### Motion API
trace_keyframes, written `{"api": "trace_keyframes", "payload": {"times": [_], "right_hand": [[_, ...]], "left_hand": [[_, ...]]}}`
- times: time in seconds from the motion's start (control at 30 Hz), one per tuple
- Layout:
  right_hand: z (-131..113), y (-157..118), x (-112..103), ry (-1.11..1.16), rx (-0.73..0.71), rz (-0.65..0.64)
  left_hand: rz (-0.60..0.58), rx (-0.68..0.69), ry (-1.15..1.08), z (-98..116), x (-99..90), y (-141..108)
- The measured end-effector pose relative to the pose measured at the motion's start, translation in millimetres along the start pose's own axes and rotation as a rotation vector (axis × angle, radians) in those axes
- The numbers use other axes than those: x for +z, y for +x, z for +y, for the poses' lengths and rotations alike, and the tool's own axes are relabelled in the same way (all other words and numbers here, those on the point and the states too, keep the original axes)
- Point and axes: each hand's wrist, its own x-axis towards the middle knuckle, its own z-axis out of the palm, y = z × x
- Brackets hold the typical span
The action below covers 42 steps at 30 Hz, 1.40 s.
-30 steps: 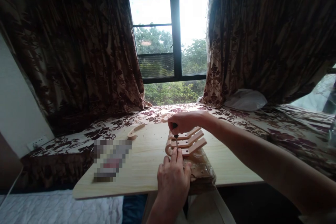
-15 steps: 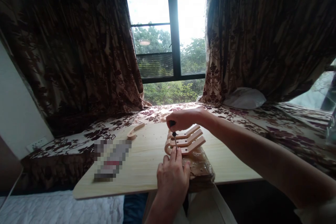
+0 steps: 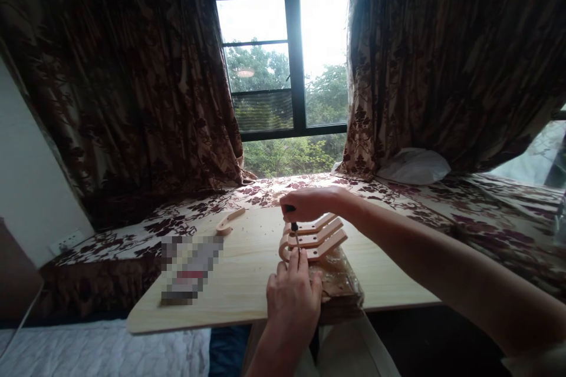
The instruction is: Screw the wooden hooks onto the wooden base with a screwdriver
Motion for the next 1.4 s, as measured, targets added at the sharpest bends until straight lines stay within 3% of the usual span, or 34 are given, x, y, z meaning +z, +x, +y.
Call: {"api": "trace_keyframes", "payload": {"times": [0.17, 0.33, 0.6, 0.87, 1.07, 1.4], "right_hand": [[-3, 0, 1, -0.032, 0.054, 0.02], [-10, -4, -8, -0.035, -0.014, -0.018], [-2, 6, 7, -0.045, 0.064, 0.037], [-8, -1, -11, 0.03, -0.019, -0.072], [-7, 4, -1, 0.035, 0.047, -0.023], [-6, 3, -10, 0.027, 0.029, -0.022]], "left_hand": [[0.008, -0.004, 0.004, 0, -0.5, -1], [0.012, -0.004, 0.007, -1, 1.3, -1], [0.008, -0.012, 0.016, 0, 2.6, -1], [0.009, -0.01, 0.019, 1, 2.5, -1], [0.007, -0.016, 0.014, 1, 2.7, 0], [0.021, -0.002, 0.026, 0, 4.4, 0]]}}
